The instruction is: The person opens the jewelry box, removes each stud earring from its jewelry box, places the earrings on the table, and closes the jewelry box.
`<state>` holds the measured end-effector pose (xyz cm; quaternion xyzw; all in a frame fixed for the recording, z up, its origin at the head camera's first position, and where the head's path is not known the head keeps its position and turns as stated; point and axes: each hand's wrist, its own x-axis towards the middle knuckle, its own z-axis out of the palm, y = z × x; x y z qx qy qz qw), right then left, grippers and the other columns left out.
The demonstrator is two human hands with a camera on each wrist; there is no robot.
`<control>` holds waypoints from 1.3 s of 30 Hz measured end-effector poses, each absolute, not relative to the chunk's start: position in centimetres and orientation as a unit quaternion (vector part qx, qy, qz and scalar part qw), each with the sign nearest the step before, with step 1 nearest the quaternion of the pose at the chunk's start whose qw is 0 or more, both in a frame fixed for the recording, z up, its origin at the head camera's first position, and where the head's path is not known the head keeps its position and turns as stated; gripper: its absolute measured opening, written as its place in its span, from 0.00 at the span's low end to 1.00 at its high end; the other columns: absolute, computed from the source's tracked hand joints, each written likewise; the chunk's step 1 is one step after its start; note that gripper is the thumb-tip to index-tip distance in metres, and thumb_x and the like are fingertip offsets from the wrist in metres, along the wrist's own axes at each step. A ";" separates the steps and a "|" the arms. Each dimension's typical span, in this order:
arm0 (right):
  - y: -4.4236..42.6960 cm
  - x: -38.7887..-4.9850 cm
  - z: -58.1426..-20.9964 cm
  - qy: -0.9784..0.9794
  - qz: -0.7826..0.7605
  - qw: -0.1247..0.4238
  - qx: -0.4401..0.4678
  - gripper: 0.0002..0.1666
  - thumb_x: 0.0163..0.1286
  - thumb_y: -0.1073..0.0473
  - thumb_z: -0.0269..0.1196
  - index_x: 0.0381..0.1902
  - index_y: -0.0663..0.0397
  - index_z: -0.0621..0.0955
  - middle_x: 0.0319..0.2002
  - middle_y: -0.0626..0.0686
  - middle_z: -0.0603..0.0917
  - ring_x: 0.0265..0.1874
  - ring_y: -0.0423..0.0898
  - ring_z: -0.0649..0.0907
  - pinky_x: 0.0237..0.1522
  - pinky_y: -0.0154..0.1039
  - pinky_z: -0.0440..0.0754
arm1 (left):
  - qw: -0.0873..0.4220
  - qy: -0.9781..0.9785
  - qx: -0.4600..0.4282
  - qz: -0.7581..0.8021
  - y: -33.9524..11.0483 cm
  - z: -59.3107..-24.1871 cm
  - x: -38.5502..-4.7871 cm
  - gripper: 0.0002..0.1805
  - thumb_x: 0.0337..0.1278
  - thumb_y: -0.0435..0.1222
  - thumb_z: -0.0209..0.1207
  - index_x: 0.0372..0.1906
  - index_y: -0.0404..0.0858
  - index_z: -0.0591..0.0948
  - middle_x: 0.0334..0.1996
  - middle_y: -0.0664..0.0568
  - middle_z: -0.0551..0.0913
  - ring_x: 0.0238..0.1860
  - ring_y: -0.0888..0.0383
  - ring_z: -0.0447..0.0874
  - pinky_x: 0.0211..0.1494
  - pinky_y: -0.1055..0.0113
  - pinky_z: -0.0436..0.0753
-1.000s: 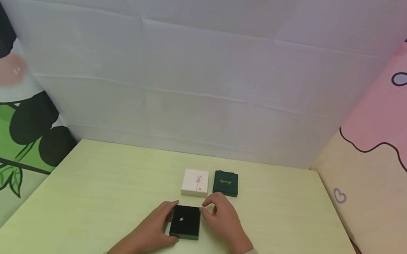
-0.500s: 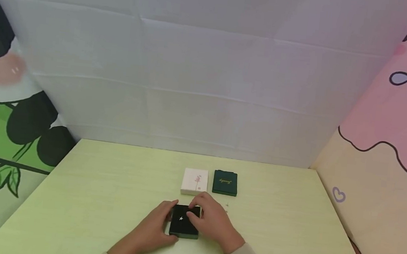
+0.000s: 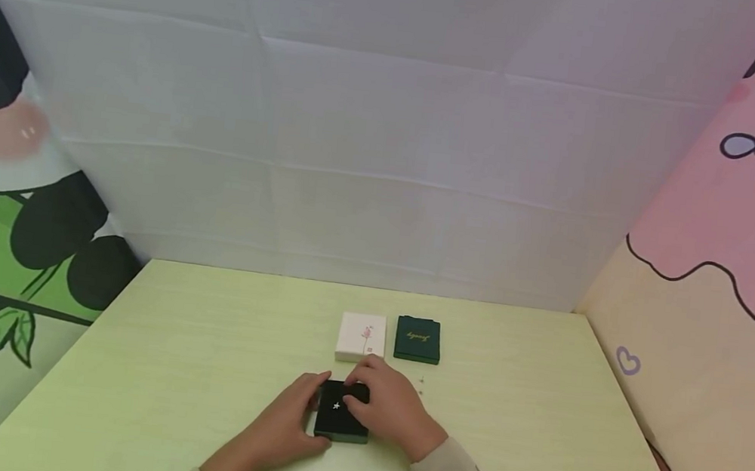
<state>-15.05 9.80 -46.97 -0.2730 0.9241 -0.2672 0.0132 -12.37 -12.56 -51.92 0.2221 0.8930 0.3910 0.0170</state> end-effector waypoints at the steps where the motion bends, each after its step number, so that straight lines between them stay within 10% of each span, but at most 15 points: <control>1: 9.8 -15.1 -47.0 0.925 -0.263 0.019 -0.273 0.09 0.69 0.52 0.70 0.46 0.44 0.87 0.51 0.41 0.79 0.45 0.38 0.80 0.51 0.43 0.82 | 0.020 0.894 0.220 0.391 -12.6 -51.9 -12.4 0.53 0.38 0.41 0.77 0.74 0.33 0.66 0.53 0.58 0.73 0.44 0.63 0.71 0.49 0.65 0.76; 39: 8.0 -15.0 -46.9 0.923 -0.180 0.005 -0.339 0.04 0.66 0.54 0.74 0.36 0.45 0.93 0.46 0.42 0.81 0.39 0.38 0.81 0.44 0.37 0.82 | 0.030 0.893 0.220 0.391 -12.8 -51.8 -12.3 0.53 0.39 0.41 0.75 0.75 0.32 0.66 0.53 0.58 0.73 0.45 0.63 0.71 0.50 0.64 0.75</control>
